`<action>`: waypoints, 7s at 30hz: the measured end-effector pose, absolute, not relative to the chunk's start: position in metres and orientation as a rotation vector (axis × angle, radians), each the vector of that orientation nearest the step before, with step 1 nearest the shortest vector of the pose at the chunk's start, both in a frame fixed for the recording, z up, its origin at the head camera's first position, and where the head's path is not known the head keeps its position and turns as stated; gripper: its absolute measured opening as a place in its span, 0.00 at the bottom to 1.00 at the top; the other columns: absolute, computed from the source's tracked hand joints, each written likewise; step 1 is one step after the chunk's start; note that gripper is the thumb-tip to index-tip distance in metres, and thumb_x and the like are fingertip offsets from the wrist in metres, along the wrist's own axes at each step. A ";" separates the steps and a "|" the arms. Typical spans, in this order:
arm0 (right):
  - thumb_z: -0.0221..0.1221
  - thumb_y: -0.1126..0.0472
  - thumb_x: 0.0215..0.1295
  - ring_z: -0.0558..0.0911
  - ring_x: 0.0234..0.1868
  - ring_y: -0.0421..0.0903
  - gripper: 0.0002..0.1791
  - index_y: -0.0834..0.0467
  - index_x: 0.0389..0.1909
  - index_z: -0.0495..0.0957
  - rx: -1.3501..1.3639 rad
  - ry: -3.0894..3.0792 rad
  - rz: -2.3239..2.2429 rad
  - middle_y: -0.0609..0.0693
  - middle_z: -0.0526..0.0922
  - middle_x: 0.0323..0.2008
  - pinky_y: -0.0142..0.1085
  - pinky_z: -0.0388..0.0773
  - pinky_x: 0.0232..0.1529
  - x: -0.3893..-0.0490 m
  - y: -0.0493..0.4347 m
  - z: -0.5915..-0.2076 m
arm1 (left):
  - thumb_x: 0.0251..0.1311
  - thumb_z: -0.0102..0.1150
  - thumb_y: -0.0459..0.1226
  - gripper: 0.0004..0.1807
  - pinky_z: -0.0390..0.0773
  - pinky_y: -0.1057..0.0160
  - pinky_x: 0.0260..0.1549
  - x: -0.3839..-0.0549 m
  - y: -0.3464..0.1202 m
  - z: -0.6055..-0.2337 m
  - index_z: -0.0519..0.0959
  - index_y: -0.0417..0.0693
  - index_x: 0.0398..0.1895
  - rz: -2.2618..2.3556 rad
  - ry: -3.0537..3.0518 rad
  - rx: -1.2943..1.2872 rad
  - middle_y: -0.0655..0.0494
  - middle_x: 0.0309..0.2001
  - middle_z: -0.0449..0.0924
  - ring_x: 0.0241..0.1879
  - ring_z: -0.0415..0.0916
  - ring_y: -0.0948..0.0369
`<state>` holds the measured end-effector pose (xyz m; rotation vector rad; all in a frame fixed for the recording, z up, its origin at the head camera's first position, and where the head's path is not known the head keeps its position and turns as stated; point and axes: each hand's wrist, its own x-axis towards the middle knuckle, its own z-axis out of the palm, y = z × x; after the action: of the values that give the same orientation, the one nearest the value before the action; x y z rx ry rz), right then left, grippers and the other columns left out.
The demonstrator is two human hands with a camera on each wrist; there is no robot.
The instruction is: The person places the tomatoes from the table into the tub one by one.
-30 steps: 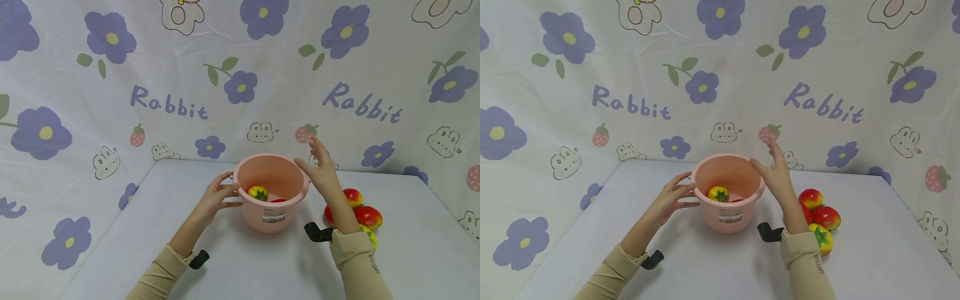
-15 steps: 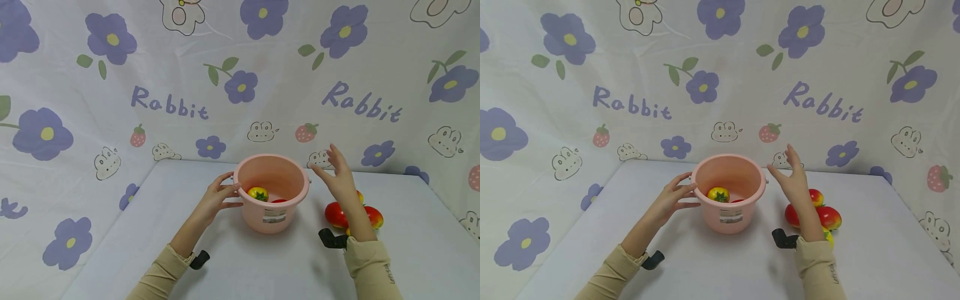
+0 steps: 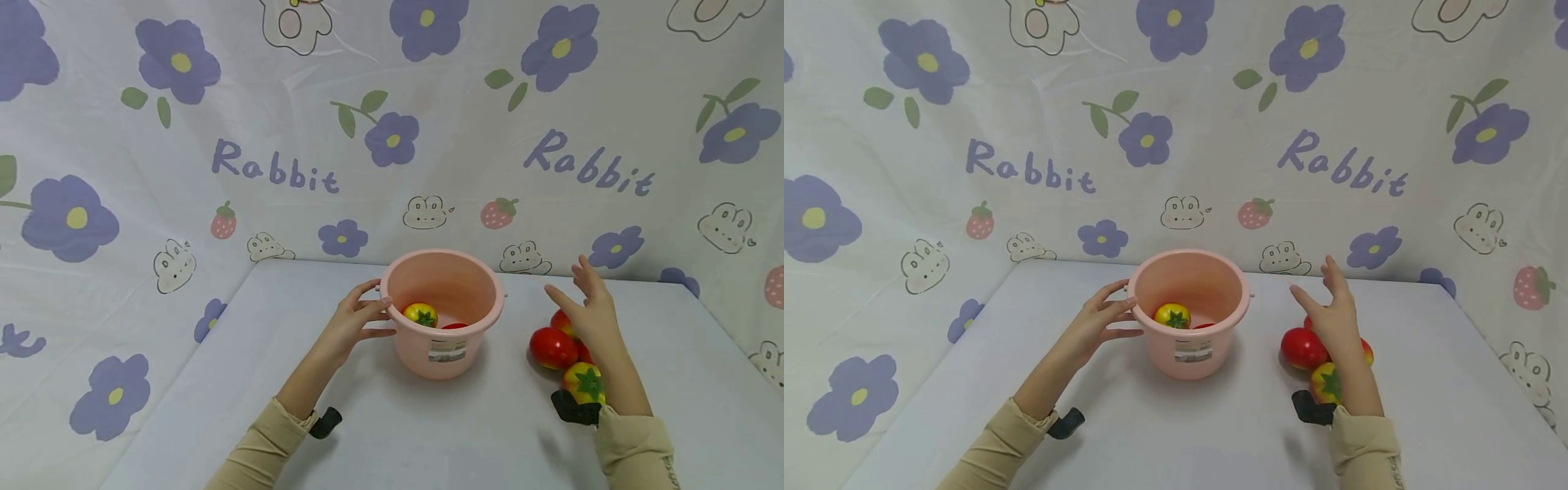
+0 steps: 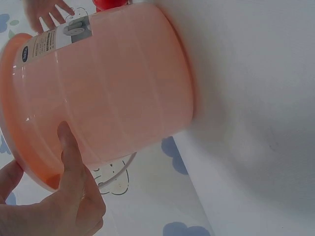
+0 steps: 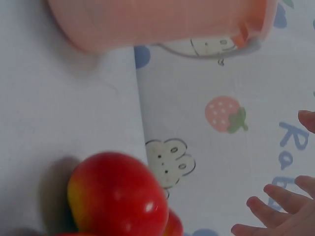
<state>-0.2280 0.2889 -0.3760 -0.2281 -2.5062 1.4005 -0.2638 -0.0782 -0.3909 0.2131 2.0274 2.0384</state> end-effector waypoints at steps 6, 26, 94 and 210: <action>0.55 0.46 0.69 0.47 0.77 0.66 0.48 0.48 0.78 0.33 -0.278 -2.488 1.445 0.63 0.45 0.77 0.69 0.49 0.70 -0.212 0.311 -0.389 | 0.66 0.58 0.45 0.32 0.84 0.49 0.49 -0.264 -0.079 -0.391 0.60 0.58 0.71 2.033 2.022 0.225 0.41 0.57 0.74 0.46 0.83 0.57; 0.52 0.41 0.69 0.41 0.78 0.65 0.50 0.50 0.78 0.30 -0.610 -2.503 1.509 0.63 0.39 0.78 0.69 0.50 0.70 -0.187 0.357 -0.446 | 0.66 0.58 0.46 0.32 0.83 0.49 0.49 -0.266 -0.079 -0.390 0.60 0.59 0.71 2.026 2.027 0.220 0.41 0.57 0.73 0.47 0.83 0.58; 0.59 0.53 0.68 0.54 0.78 0.56 0.46 0.42 0.78 0.40 -0.220 -2.329 1.583 0.50 0.51 0.78 0.55 0.61 0.71 -0.254 0.274 -0.360 | 0.65 0.59 0.45 0.32 0.84 0.50 0.48 -0.268 -0.075 -0.389 0.62 0.57 0.71 2.036 2.034 0.174 0.42 0.57 0.75 0.46 0.82 0.58; 0.62 0.55 0.65 0.57 0.77 0.51 0.44 0.44 0.77 0.49 0.354 -2.322 1.642 0.53 0.58 0.76 0.54 0.51 0.78 -0.277 0.163 -0.332 | 0.66 0.58 0.44 0.31 0.84 0.50 0.48 -0.268 -0.076 -0.389 0.61 0.58 0.71 2.036 2.027 0.188 0.42 0.58 0.73 0.46 0.82 0.59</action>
<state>-0.2768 0.1633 -0.3324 0.3538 -2.3220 1.6423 -0.2677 -0.0759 -0.3895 0.1879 2.0266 2.0360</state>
